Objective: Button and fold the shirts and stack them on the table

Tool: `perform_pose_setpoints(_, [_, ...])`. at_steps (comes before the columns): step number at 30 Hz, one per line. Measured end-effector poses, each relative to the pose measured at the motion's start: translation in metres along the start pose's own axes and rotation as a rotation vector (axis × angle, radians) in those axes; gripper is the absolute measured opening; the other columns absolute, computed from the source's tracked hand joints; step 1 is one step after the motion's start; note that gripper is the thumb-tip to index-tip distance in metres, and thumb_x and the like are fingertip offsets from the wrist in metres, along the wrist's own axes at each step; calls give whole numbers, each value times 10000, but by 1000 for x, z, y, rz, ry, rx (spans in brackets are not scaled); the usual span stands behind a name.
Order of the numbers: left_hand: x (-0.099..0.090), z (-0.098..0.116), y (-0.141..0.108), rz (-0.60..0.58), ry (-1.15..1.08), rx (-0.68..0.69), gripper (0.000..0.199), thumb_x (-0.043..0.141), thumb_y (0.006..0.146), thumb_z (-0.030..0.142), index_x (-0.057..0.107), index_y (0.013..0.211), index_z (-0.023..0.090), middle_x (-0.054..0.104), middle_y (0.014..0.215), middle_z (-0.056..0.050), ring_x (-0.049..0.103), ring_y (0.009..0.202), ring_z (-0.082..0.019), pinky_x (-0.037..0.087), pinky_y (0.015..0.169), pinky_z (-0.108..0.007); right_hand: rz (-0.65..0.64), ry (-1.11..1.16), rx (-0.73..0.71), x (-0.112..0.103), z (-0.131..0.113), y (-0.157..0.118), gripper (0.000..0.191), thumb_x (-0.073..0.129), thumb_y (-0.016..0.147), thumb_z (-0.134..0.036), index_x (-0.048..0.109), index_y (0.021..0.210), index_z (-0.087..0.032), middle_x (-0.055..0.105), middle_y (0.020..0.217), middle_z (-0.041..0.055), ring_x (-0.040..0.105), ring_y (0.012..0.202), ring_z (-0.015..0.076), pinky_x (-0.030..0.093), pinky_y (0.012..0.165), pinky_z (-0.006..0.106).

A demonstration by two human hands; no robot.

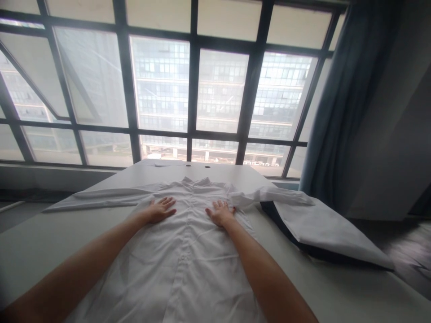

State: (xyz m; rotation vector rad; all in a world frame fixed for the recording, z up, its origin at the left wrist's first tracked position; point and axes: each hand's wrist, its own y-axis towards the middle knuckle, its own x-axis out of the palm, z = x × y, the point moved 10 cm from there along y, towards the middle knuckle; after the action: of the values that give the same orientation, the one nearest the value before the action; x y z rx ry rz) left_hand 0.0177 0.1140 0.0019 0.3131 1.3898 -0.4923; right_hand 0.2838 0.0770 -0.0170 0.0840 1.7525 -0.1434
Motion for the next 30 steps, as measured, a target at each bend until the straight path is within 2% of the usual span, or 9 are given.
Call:
perform_pose_setpoints(3, [-3,19,-5,19,41,15,615,254,1016,517,280,1559,229,173,1635,-131,133,1511,-327,95,1140,-676,22,-19,-2,-6,-2,-4,740,236,966,-657,269,1565,-223,176,1646,112,131,1504,339,143,1117,674])
perform_pose_setpoints(6, [1,68,-29,82,49,190,547,252,1037,406,287,1555,232,287,1605,-126,249,1488,-266,121,1175,-604,153,-132,-51,-28,-18,-21,629,293,999,-530,475,1453,-135,436,1510,202,378,1388,357,170,1126,616])
perform_pose_setpoints(9, [19,119,-64,87,7,416,620,260,1020,550,297,1554,237,273,1611,-127,220,1496,-279,148,1180,-586,301,-258,-191,-44,-50,-51,494,345,1006,-399,659,1217,-82,650,1229,228,558,1187,326,178,1141,524])
perform_pose_setpoints(11, [28,135,-80,85,-6,477,693,262,991,636,298,1557,236,240,1620,-141,165,1508,-310,137,1180,-596,289,-237,-269,-40,-66,-71,476,363,1002,-412,672,1181,-97,666,1194,212,585,1143,314,269,1103,482])
perform_pose_setpoints(13, [34,138,-86,79,-4,475,724,265,976,671,276,1566,252,232,1620,-148,150,1509,-322,116,1182,-597,225,-170,-325,-30,-73,-89,477,371,1000,-432,630,1260,-128,616,1306,199,555,1206,316,343,1057,463])
perform_pose_setpoints(16, [33,130,-79,67,13,446,718,276,964,695,286,1560,295,241,1622,-124,183,1501,-322,120,1183,-581,155,-120,-353,-22,-69,-110,498,380,999,-434,539,1388,-165,470,1483,191,435,1351,331,334,1074,507])
perform_pose_setpoints(21, [8,118,-58,132,85,425,633,362,972,647,439,1483,282,371,1577,-82,233,1485,-291,170,1193,-484,152,-82,-309,-33,-44,-138,465,473,970,-412,579,1358,-179,503,1458,192,464,1341,319,328,1098,510])
perform_pose_setpoints(26, [-33,109,-53,338,79,277,402,592,955,404,576,1295,189,567,1341,-106,574,1176,-267,486,985,-476,148,32,-477,-28,-46,-170,481,483,965,-424,586,1365,-176,513,1458,174,465,1350,311,355,1110,475])
perform_pose_setpoints(30, [-36,116,-67,369,90,228,346,602,958,346,585,1248,158,603,1239,-103,624,1047,-226,549,881,-432,100,72,-473,-18,-38,-170,568,476,957,-510,526,1429,-199,428,1530,157,365,1422,331,308,1136,528])
